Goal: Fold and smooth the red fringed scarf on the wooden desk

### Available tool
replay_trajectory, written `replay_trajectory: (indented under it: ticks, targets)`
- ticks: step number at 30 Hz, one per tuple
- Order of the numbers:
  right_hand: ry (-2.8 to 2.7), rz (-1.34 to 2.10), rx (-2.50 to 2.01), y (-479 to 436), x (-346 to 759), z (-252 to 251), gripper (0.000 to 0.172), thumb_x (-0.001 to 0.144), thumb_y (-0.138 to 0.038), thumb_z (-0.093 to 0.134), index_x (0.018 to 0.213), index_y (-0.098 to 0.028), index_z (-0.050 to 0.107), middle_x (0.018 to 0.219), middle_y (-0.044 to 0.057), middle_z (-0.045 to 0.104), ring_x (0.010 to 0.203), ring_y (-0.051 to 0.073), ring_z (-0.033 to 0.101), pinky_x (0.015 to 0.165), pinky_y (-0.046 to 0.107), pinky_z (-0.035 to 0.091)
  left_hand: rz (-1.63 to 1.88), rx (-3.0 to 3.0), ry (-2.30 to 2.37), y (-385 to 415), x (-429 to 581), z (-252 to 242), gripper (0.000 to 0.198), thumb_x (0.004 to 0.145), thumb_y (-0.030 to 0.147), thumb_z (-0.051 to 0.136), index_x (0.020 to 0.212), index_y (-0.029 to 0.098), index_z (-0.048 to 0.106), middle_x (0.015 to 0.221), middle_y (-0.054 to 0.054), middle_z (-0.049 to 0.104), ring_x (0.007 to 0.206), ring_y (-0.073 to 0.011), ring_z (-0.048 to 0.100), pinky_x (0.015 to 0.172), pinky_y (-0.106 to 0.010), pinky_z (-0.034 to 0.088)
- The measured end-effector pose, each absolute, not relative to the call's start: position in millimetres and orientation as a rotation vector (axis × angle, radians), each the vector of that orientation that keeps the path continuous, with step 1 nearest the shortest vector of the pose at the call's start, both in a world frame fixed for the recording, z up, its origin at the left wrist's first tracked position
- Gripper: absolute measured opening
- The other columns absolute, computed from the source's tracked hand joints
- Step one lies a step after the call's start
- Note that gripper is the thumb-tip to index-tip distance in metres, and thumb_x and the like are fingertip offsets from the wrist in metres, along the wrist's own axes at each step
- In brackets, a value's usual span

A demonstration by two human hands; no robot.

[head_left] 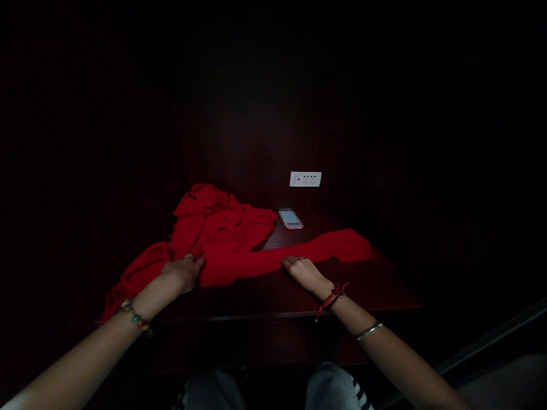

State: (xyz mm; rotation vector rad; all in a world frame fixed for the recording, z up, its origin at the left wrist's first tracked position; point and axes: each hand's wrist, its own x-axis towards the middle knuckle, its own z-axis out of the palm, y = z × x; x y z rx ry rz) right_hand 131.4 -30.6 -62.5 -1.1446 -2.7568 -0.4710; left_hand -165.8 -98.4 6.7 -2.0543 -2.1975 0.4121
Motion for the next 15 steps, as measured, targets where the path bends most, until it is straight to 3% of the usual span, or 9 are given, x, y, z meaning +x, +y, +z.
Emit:
replay_trajectory:
  ticks: [3,5,7,11,15]
  targets:
    - [-2.742,-0.438,-1.254,-31.4,144.9,-62.5,0.028,0.083,-0.011,0.038,0.107,-0.014,0.053,0.110,0.013,0.056,0.095,0.020,0.056,0.078,0.027,0.044,0.395,-2.154,-2.103,-80.7,-122.9,21.9,0.044,0.076,0.017,0.043,0.120,0.020,0.044,0.113,-0.015,0.049,0.093,-0.0280,0.054,0.069,-0.038,0.047]
    - [-2.741,-0.396,-1.294,-32.6,153.3,-63.3,0.031,0.084,-0.013,0.035,0.110,-0.014,0.052,0.113,0.013,0.055,0.097,0.020,0.055,0.079,0.027,0.044,0.184,-2.342,-1.888,-65.6,-92.7,15.6,0.042,0.080,0.024,0.041,0.121,0.016,0.043,0.120,-0.016,0.045,0.103,-0.0267,0.048,0.079,-0.037,0.044]
    - [-2.713,-0.351,-1.296,-33.8,158.4,-64.1,0.033,0.086,-0.015,0.032,0.113,-0.014,0.051,0.115,0.013,0.054,0.101,0.019,0.053,0.082,0.028,0.043,0.082,-2.426,-1.781,-51.1,-68.4,-3.6,0.041,0.085,0.027,0.032,0.124,0.018,0.038,0.127,-0.012,0.040,0.110,-0.0218,0.044,0.087,-0.032,0.039]
    - [-2.615,-0.264,-1.201,-30.1,155.5,-66.4,0.036,0.087,-0.021,0.031,0.117,-0.012,0.048,0.121,0.013,0.049,0.112,0.017,0.043,0.094,0.029,0.033,-0.030,-2.473,-1.737,-31.8,-47.8,-54.6,0.045,0.087,0.031,0.027,0.128,0.014,0.032,0.136,-0.011,0.027,0.124,-0.0227,0.025,0.098,-0.037,0.027]
    - [-2.550,-0.147,-1.225,-15.1,140.1,-70.1,0.043,0.087,-0.030,0.032,0.125,-0.012,0.040,0.130,0.013,0.039,0.122,0.021,0.030,0.099,0.037,0.026,-0.150,-2.465,-1.744,-26.5,-51.6,-83.5,0.046,0.087,0.032,0.022,0.130,0.015,0.029,0.137,-0.009,0.026,0.125,-0.0224,0.023,0.099,-0.042,0.023]
